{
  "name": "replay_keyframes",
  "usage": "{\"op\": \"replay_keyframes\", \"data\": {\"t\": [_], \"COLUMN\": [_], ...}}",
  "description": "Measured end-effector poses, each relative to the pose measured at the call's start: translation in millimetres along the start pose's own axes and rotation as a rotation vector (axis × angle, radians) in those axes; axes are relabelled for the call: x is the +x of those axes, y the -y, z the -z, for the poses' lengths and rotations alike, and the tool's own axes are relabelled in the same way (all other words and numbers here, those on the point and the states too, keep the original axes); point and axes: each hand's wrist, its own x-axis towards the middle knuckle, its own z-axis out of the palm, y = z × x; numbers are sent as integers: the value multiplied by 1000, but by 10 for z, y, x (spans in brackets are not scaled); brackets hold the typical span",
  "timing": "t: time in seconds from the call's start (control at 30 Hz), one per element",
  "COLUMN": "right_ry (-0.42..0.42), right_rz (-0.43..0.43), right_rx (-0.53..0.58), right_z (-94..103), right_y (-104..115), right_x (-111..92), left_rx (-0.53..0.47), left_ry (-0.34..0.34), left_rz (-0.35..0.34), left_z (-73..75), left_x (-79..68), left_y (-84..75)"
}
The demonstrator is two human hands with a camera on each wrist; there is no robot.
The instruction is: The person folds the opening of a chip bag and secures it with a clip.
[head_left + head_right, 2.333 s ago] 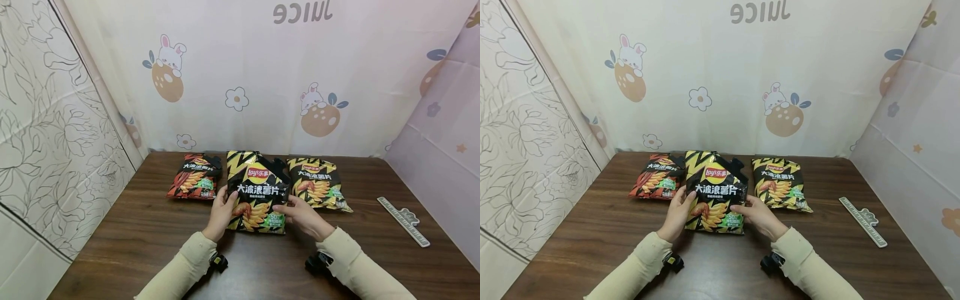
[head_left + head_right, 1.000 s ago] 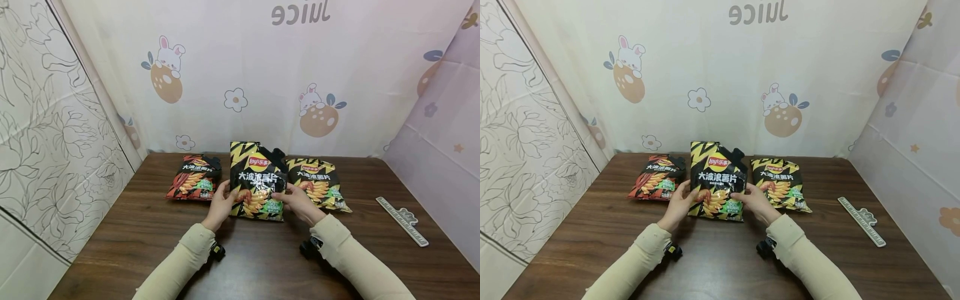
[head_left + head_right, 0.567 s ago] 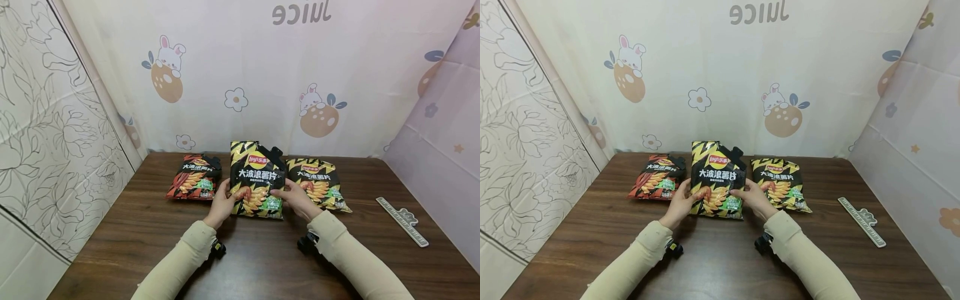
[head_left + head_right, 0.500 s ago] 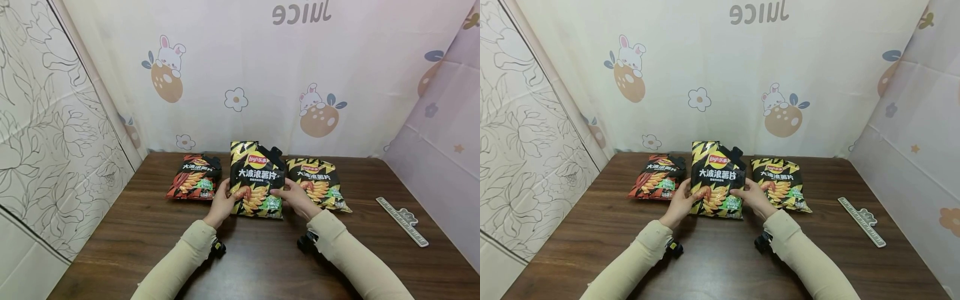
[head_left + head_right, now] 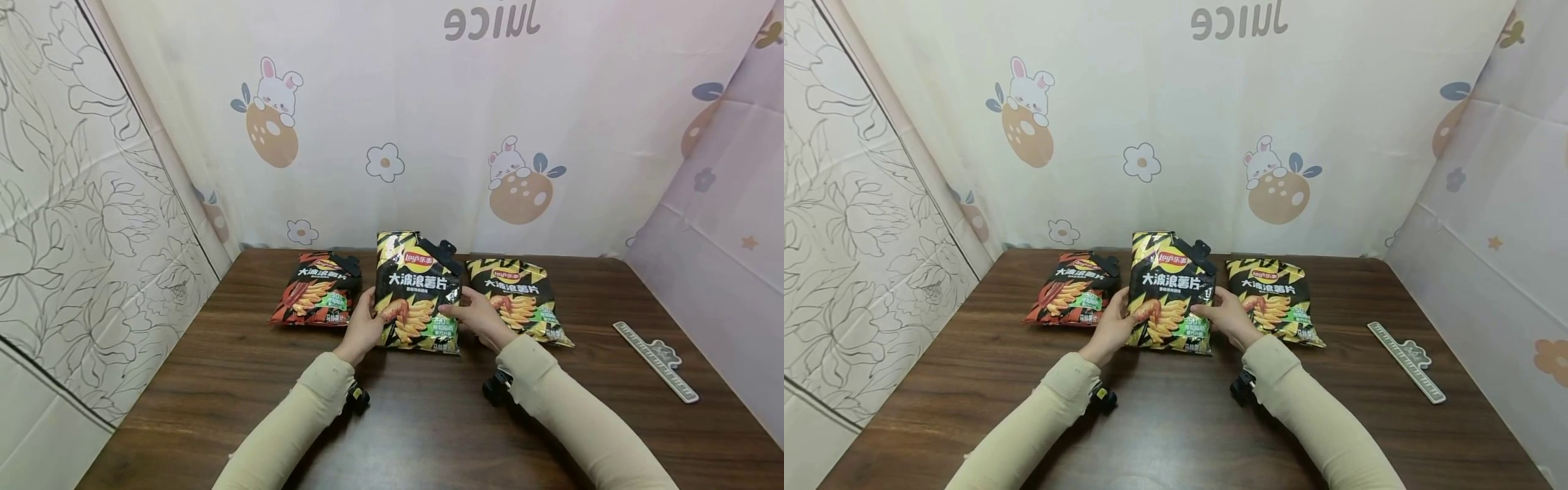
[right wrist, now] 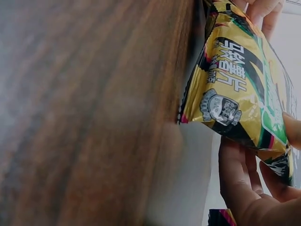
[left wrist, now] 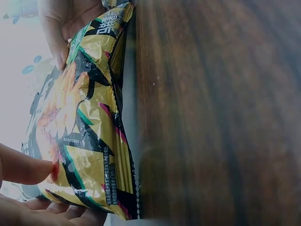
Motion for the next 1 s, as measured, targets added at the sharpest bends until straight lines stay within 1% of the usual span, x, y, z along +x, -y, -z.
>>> {"op": "replay_keyframes", "data": {"t": [0.17,0.37,0.5,0.6,0.7,0.87,1.0], "right_ry": [-19,-47,-62,-72,-73,-75,-83], "right_rz": [-21,-37,-50,-62,-72,-87,-97], "right_rx": [8,37,33,25,18,15,16], "right_z": [-11,-42,-54,-58,-60,-77,-90], "right_y": [-13,-25,-29,-30,-28,-17,-8], "right_x": [59,126,162,187,208,240,272], "left_rx": [8,74,95,113,143,135,132], "left_ry": [16,23,39,41,37,25,18], "left_rz": [22,50,69,87,90,87,100], "left_z": [3,7,14,15,11,3,8], "left_x": [28,65,93,116,140,174,188], "left_y": [3,0,-14,-25,-28,-23,-26]}}
